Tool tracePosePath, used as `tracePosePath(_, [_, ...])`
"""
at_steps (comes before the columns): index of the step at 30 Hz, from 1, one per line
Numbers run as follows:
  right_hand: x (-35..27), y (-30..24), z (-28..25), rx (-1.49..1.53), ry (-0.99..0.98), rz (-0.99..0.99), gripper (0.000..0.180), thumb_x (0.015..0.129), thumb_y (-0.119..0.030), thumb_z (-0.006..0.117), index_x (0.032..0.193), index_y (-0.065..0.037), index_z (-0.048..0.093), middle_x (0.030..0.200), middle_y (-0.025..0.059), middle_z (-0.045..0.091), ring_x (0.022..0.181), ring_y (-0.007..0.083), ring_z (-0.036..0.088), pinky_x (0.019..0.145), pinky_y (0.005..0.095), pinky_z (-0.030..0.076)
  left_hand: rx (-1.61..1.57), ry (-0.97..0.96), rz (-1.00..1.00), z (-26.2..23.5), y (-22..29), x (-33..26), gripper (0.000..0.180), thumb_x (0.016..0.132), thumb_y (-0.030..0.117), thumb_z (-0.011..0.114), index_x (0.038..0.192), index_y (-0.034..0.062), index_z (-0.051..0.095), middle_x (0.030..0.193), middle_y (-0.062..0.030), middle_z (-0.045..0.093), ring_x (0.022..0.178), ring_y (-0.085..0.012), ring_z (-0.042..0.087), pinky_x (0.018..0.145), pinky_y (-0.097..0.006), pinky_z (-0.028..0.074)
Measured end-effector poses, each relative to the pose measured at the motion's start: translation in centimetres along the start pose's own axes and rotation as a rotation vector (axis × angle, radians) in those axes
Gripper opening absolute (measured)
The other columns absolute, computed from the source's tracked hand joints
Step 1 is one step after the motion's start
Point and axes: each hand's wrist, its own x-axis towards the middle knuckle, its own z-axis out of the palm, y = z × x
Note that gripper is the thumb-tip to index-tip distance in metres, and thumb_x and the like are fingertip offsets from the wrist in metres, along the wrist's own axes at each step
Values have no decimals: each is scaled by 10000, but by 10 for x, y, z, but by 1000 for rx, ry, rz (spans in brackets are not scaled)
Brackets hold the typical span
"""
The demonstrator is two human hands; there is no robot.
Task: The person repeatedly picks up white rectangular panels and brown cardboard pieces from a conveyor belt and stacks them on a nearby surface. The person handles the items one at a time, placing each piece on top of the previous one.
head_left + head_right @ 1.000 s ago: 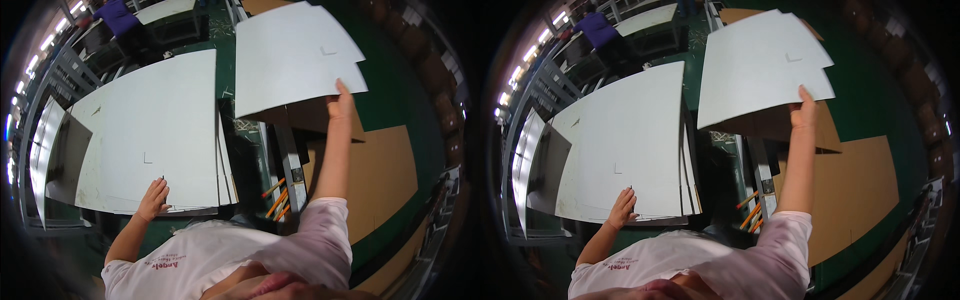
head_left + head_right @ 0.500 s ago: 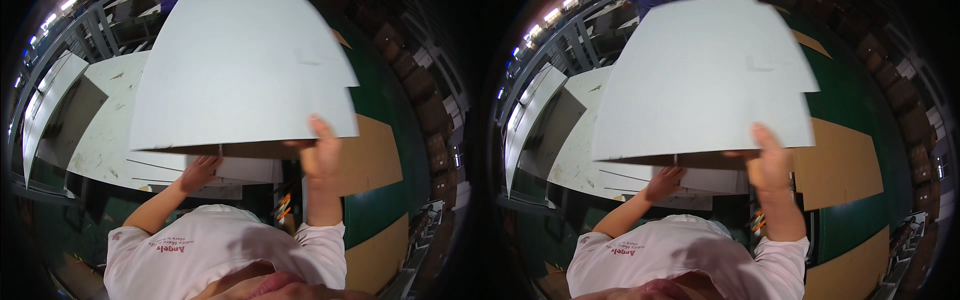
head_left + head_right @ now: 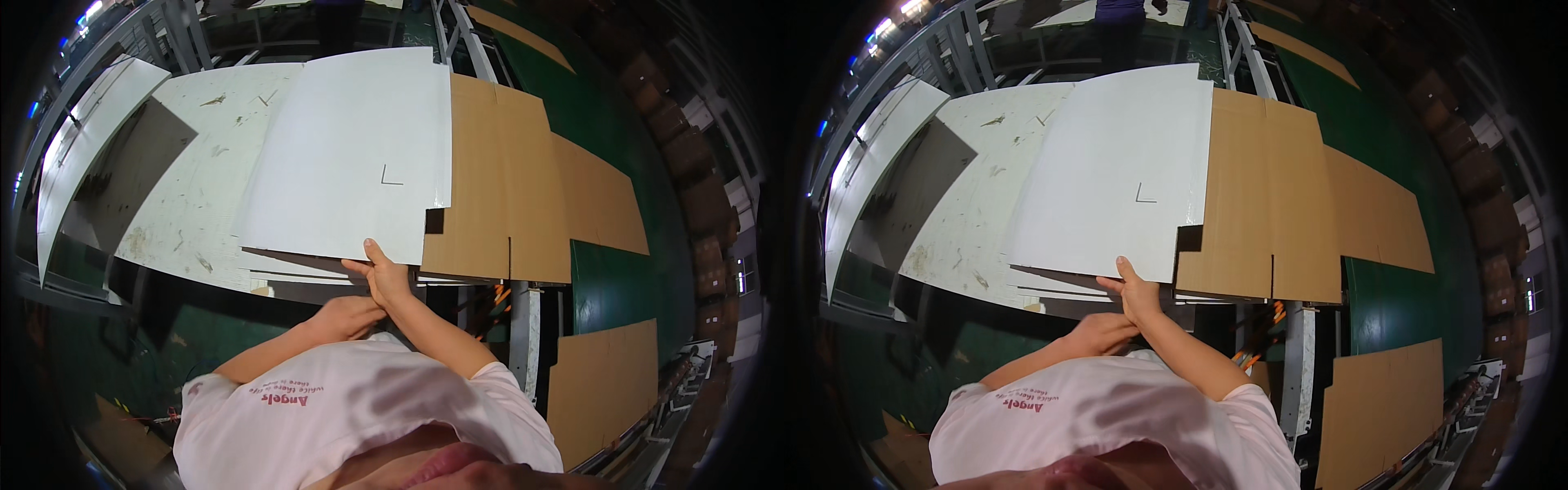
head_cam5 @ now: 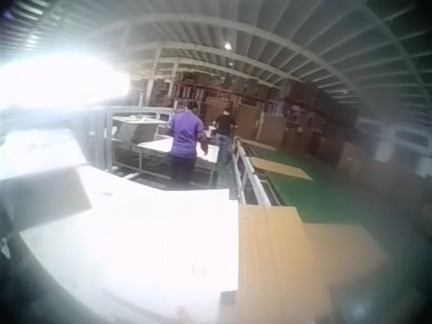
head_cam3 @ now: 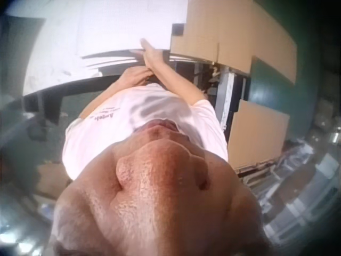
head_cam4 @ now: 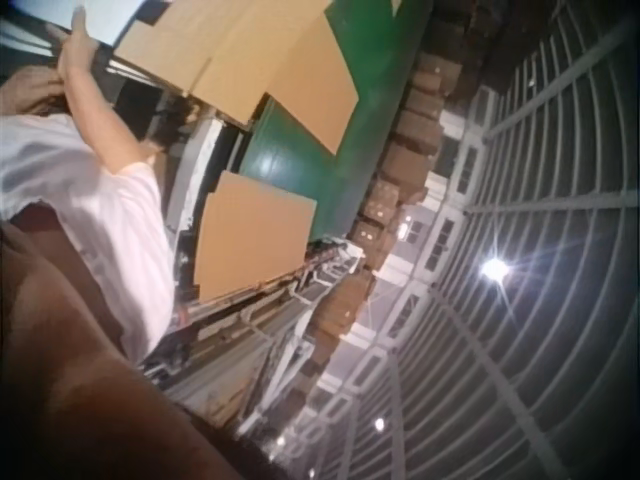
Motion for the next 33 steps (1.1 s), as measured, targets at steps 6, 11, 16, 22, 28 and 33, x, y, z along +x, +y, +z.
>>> tracePosePath(6, [17,20,-59,-3,-169,391,311,977,-251,529,1233,-76,499,1179,117,569,1030,195,611,804,323,568,35,7,20,-32,1,91,321,774,56,671,1093,68,643,1239,-121,585,1175,-320,544,964,-433,458])
tracePosePath(11, [-16,-51,-126,-495,-457,496,245,907,-166,631,1068,17,615,993,139,668,858,195,661,734,329,580,188,-359,-81,16,-24,109,386,720,123,727,1092,114,623,1363,-68,500,1327,-300,399,1117,-493,301])
tracePosePath(16, [-68,-161,-282,-285,-95,249,355,932,-266,603,1068,61,595,915,222,687,719,276,703,606,358,609,319,-297,-30,23,-21,103,296,734,160,704,1008,118,598,1283,-66,539,1299,-292,432,1098,-480,330])
tracePosePath(22, [-23,-218,-297,32,527,-486,418,937,-189,573,1277,40,492,1206,182,581,987,296,633,764,362,560,284,-298,-29,27,-23,110,292,732,158,712,999,120,598,1300,-63,533,1281,-298,451,1097,-491,328])
tracePosePath(28, [-46,-213,-147,-1028,194,-974,427,830,60,521,1252,113,486,1239,200,585,1071,299,614,928,396,492,256,-262,-62,32,-26,106,265,747,178,722,975,116,601,1304,-52,529,1274,-284,458,1094,-490,329])
tracePosePath(33, [-8,-123,-106,-1701,-202,-1110,653,654,121,518,1304,89,465,1326,299,476,1257,453,444,1088,523,328,237,-195,-47,38,-27,101,255,755,176,709,983,111,618,1252,-61,561,1262,-280,468,1098,-482,327])
